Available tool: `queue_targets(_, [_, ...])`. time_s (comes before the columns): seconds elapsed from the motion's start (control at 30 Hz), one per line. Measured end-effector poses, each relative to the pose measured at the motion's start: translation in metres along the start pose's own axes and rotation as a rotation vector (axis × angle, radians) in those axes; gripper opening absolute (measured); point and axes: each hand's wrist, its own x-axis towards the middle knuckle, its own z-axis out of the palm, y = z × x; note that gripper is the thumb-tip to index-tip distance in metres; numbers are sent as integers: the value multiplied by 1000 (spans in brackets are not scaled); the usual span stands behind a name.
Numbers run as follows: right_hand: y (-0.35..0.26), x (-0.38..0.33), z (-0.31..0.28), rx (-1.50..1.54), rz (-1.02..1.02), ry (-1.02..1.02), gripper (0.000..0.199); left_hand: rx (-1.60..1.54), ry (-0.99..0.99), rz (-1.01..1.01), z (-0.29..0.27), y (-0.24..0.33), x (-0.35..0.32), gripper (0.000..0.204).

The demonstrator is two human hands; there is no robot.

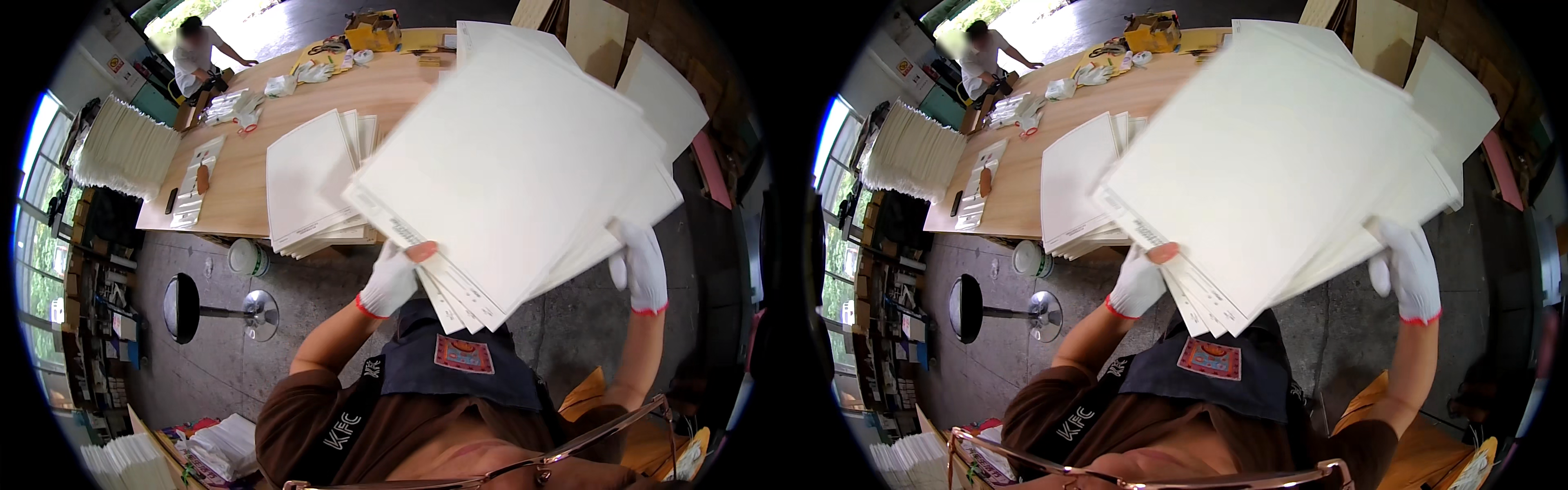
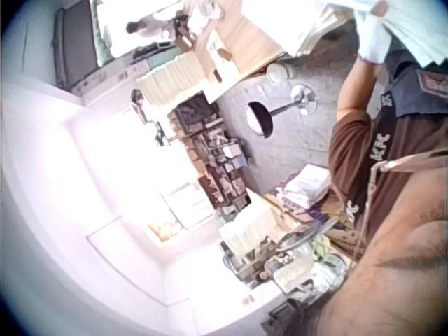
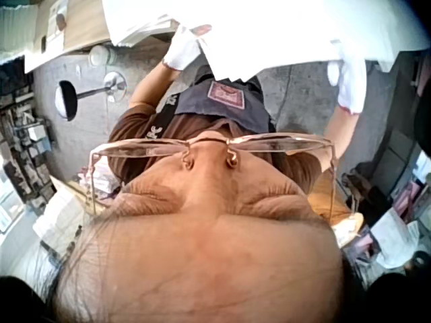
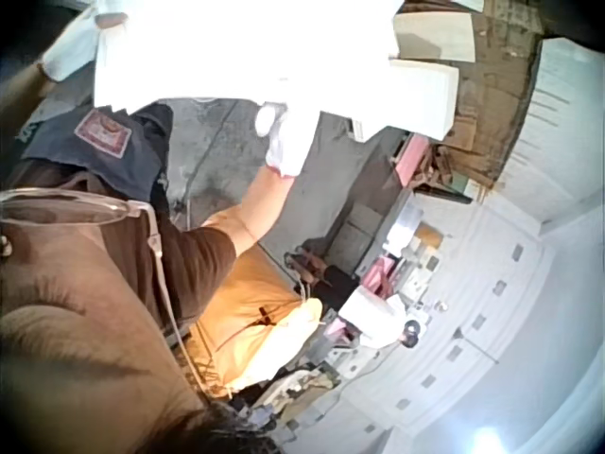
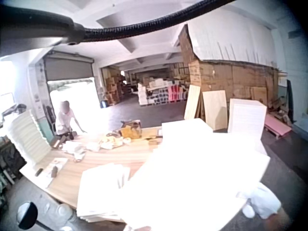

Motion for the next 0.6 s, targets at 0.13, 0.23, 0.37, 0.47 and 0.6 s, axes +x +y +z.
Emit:
queue_targets(0.13, [1, 60, 81, -6, -128, -168, 36, -180, 199, 285, -50, 21, -8, 40])
queue_targets(0.23, [16, 73, 167, -638, -616, -470, 45, -365, 473, 393, -81, 42, -8, 28])
queue_targets(0.37, [97, 75, 304, -115, -175, -566, 58, -370, 224, 576, -130, 59, 13, 22])
queue_targets(0.47, [164, 106, 353, -131, 161, -495, 47, -426, 309, 594, -179, 57, 50, 18])
queue_targets(0.6, [222, 135, 376, -65, 433, -390, 48, -554, 658, 236, -230, 26, 93, 19])
